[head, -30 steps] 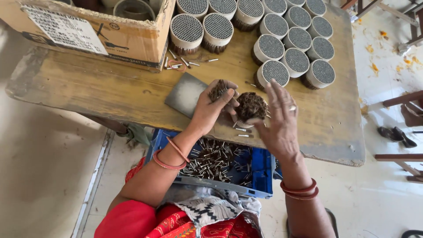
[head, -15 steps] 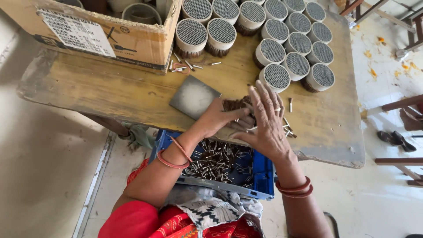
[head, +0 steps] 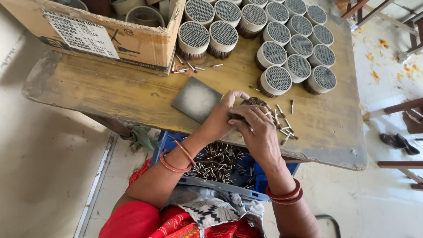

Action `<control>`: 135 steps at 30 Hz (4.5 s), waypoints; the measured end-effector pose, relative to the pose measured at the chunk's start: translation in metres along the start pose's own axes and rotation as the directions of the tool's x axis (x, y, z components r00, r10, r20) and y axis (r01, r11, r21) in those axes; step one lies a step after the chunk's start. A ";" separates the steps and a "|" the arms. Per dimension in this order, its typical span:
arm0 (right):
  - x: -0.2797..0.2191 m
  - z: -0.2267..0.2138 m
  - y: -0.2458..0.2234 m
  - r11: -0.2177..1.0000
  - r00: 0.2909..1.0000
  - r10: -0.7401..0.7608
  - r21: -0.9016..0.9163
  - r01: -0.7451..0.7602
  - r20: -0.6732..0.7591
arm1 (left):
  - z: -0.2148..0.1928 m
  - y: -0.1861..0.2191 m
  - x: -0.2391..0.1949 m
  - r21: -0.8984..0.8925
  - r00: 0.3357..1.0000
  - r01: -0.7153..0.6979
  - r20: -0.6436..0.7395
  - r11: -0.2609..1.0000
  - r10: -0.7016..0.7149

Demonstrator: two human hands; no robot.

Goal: The person presses dark incense paste into a cylindrical mesh-topped mold by hand, inserts small incense sticks into the filled mold, and sets finished molds on the table. They repeatedly take paste from a cup, fill molds one at a time, and place completed molds with a batch on the worktable.

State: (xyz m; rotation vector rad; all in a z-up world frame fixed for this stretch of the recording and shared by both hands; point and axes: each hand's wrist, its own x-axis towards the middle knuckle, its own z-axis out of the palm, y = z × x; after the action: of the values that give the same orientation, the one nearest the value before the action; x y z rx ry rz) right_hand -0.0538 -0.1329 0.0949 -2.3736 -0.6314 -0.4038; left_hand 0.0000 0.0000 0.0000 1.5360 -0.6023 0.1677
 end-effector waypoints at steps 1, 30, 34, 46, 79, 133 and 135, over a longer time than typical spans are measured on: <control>-0.002 0.002 0.000 1.000 1.000 0.001 0.003 -0.001 0.000 | 0.000 0.002 0.000 0.002 1.000 0.002 0.001 1.000 -0.002; -0.030 -0.018 0.053 0.971 0.992 -0.118 -0.218 0.103 -0.055 | 0.015 -0.013 0.021 0.301 0.941 -0.229 0.311 0.926 0.132; -0.045 -0.014 0.060 0.958 0.979 -0.190 -0.233 0.168 -0.077 | 0.016 -0.008 0.021 0.357 0.956 -0.188 0.280 0.915 0.087; -0.027 -0.044 0.048 0.994 0.970 0.096 -0.078 -0.081 0.222 | 0.014 -0.002 0.027 0.356 0.930 -0.184 0.365 0.916 0.045; -0.019 -0.015 0.085 0.988 0.984 0.032 -0.156 -0.005 0.173 | 0.021 -0.012 0.020 0.222 0.994 -0.043 0.104 0.974 0.020; -0.061 0.014 0.108 0.727 0.784 0.496 0.673 -0.139 -0.374 | 0.026 0.002 0.036 0.594 0.962 -0.264 0.101 0.760 0.255; -0.060 0.014 0.106 0.717 0.790 0.479 0.690 -0.102 -0.382 | 0.021 -0.006 0.036 -0.006 0.990 0.058 -0.126 0.998 -0.058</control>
State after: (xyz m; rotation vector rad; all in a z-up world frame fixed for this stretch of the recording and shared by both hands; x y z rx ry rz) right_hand -0.0458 -0.2160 0.0047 -1.5402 -0.0591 -0.5695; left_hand 0.0282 -0.0304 0.0097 1.5269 -0.4570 0.2180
